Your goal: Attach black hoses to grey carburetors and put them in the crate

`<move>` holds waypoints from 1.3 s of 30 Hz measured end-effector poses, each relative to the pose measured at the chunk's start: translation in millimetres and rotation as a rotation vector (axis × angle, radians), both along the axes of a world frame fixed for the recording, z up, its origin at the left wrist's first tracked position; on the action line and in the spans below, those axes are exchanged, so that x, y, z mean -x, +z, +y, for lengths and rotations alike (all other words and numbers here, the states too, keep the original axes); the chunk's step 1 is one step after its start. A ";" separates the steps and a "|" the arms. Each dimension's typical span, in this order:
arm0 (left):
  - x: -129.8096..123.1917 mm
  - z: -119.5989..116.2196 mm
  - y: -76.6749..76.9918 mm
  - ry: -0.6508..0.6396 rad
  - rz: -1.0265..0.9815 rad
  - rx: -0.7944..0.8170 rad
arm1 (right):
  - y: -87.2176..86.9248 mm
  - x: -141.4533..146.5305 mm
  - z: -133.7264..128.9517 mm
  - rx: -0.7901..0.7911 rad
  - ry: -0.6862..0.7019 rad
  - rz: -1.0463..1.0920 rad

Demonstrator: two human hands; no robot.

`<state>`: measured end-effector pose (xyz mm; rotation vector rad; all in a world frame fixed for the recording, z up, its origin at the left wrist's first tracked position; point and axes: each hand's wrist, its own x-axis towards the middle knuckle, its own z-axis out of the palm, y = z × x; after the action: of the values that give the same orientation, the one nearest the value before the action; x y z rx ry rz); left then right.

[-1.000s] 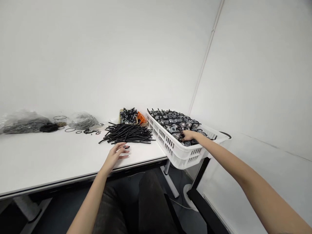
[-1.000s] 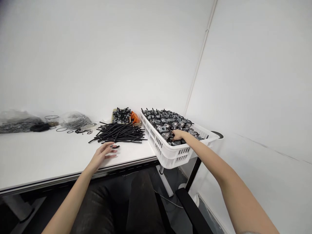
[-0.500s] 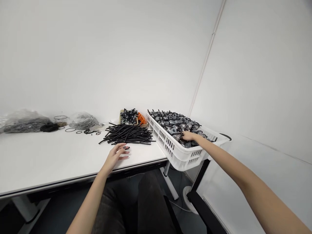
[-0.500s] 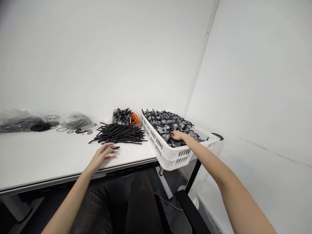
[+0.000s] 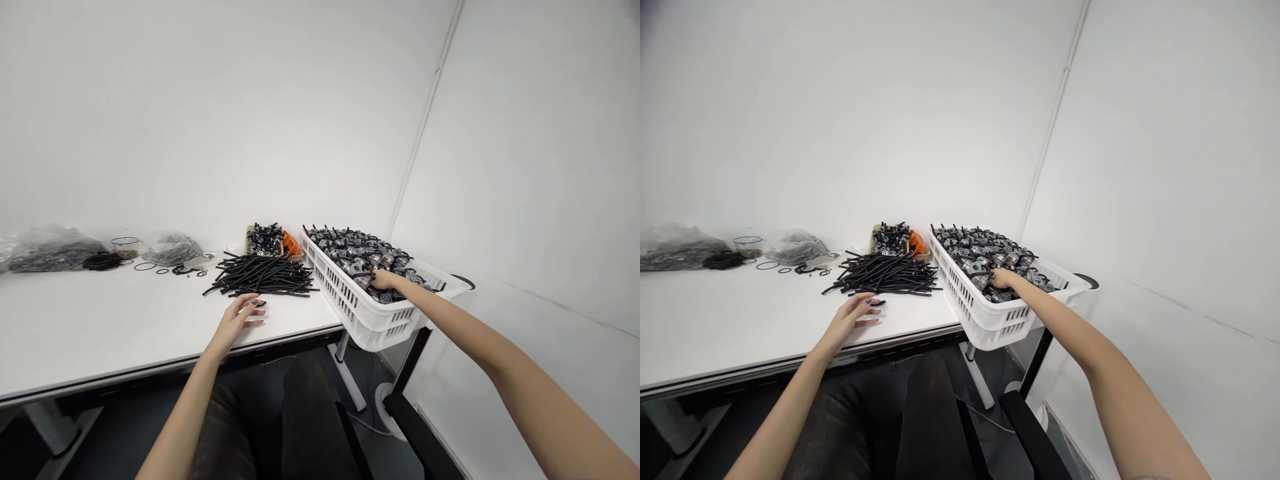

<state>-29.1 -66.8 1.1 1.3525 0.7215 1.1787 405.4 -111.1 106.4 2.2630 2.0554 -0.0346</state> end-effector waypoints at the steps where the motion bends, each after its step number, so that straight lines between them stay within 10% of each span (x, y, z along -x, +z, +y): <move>1: 0.0 0.2 -0.1 0.002 0.001 -0.001 | 0.1 0.0 -0.4 0.000 -0.004 0.004; 39: -1.7 -0.2 0.8 0.006 -0.002 0.009 | 11.6 18.1 -8.4 -0.099 0.010 -0.235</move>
<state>-27.4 -67.0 1.9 1.3427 0.7288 1.1803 387.3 -119.5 118.0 2.1891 1.9861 0.3252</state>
